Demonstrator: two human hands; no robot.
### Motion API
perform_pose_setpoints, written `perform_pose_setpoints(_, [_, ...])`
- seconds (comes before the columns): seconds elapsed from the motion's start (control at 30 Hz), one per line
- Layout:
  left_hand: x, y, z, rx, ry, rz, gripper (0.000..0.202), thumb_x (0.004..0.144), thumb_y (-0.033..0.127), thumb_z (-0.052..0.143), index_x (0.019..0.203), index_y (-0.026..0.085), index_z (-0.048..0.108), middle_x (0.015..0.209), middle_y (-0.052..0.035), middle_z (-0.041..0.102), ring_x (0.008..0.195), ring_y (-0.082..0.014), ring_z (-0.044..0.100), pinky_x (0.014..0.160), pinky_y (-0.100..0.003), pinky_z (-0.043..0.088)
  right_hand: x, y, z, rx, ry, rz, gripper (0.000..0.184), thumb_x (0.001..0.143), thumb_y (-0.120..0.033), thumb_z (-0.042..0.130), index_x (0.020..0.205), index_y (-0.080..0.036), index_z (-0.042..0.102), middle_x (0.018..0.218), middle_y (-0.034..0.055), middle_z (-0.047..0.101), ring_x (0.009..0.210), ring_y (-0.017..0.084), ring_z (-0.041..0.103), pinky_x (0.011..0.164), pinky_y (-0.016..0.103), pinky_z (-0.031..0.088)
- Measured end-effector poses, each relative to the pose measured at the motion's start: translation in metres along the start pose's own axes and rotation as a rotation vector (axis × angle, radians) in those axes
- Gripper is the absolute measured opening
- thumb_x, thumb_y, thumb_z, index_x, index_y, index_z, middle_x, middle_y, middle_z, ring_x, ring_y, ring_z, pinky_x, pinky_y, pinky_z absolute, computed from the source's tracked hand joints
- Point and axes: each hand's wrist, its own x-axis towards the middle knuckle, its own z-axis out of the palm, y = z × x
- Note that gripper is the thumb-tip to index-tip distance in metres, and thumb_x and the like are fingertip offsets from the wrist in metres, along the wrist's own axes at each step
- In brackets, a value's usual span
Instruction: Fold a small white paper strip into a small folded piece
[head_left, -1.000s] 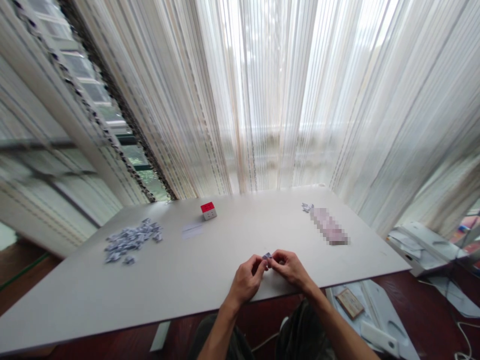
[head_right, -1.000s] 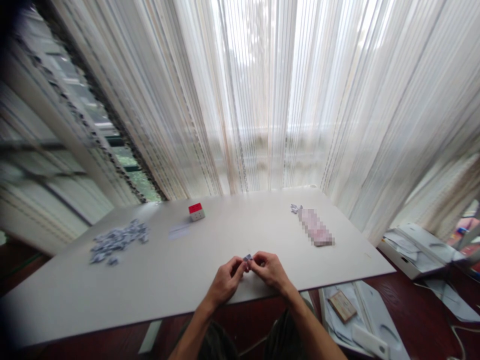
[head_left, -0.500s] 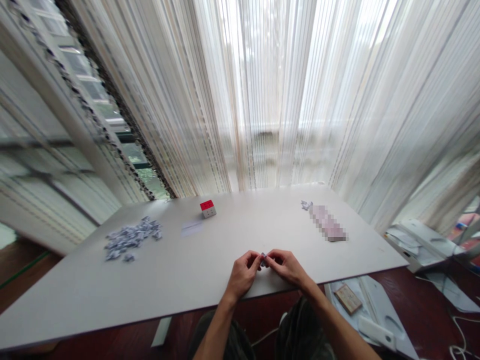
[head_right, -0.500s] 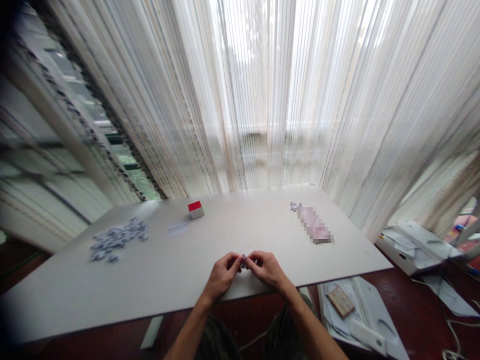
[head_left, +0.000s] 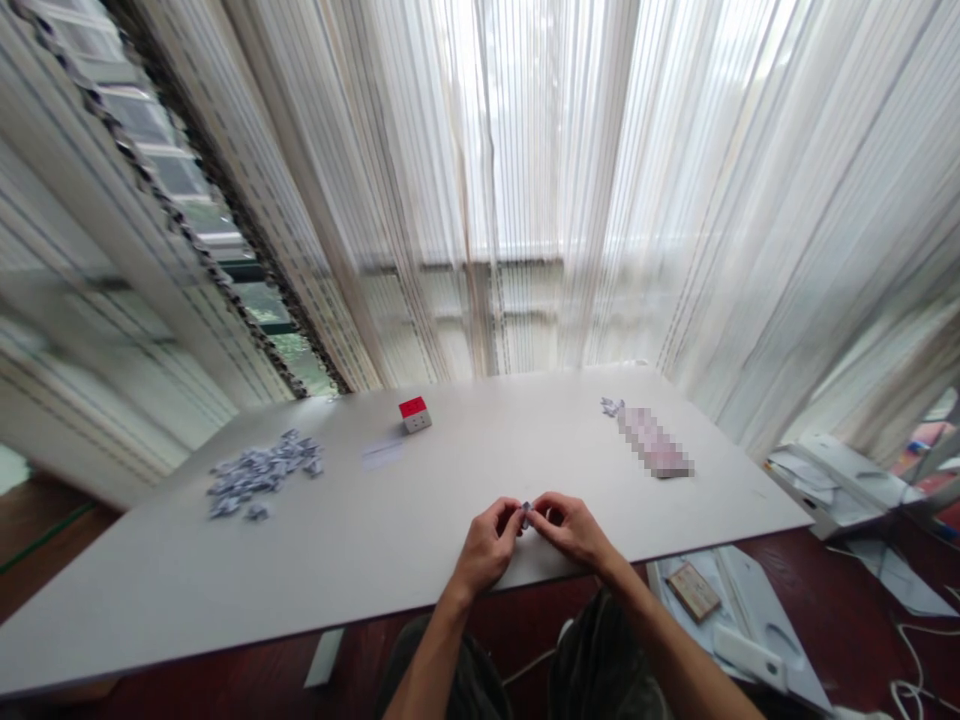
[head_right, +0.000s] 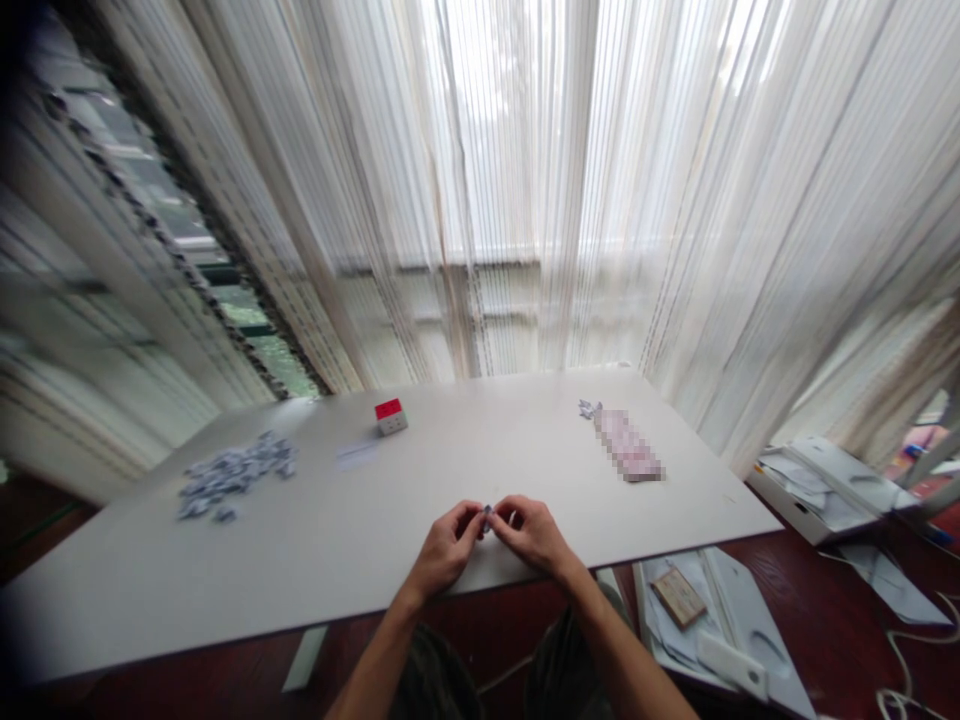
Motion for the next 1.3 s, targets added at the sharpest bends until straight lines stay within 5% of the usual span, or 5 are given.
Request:
perform_pose_setpoints(0.47, [-0.004,-0.005,0.002,-0.043,0.055,-0.010,0.029,0.090,0.044,0.056,0.101,0.018,0.064,0.074,-0.0042,0.073,0.069,-0.0177,0.070,0.067,-0.027,0.054,-0.001,0.008,0.004,0.222,0.026,0.057,0.029,0.085,-0.042,0.064,0.098,-0.017,0.069,0.078,0.0039,0.074,0.071,0.017,0.069,0.066,0.026,0.052])
perform_pose_setpoints(0.87, [0.000,0.006,-0.012,0.084,0.109,0.138,0.032,0.092,0.026,0.053,0.124,0.021,0.056,0.120,-0.0087,0.064,0.107,-0.0197,0.064,0.090,-0.036,0.055,-0.007,0.005,0.006,-0.264,0.301,-0.236,0.013,0.084,-0.015,0.060,0.093,-0.019,0.067,0.096,0.0065,0.066,0.086,0.018,0.062,0.078,0.029,0.051])
perform_pose_setpoints(0.97, [-0.005,0.017,-0.018,0.273,0.088,0.230,0.027,0.092,0.028,0.056,0.118,0.024,0.060,0.117,-0.0059,0.065,0.105,-0.0193,0.062,0.091,-0.036,0.052,-0.011,0.003,0.006,-0.492,0.224,-0.288,0.015,0.082,-0.008,0.059,0.091,-0.018,0.065,0.102,0.0083,0.064,0.096,0.020,0.059,0.085,0.031,0.048])
perform_pose_setpoints(1.1, [-0.013,0.019,-0.016,0.569,-0.033,0.337,0.014,0.091,0.029,0.058,0.101,0.026,0.067,0.104,-0.0025,0.070,0.099,-0.0206,0.062,0.090,-0.038,0.048,-0.016,-0.002,0.005,-0.668,0.058,-0.253,0.013,0.084,-0.007,0.059,0.088,-0.018,0.064,0.086,0.0053,0.065,0.087,0.020,0.058,0.082,0.031,0.046])
perform_pose_setpoints(1.3, [-0.015,0.008,-0.017,0.770,-0.111,0.407,0.014,0.092,0.028,0.058,0.096,0.025,0.070,0.099,-0.0026,0.072,0.094,-0.0212,0.061,0.088,-0.038,0.043,-0.024,0.001,-0.002,-0.522,-0.071,-0.273,0.014,0.087,-0.020,0.066,0.100,-0.023,0.068,0.093,0.0041,0.065,0.092,0.018,0.059,0.084,0.029,0.046])
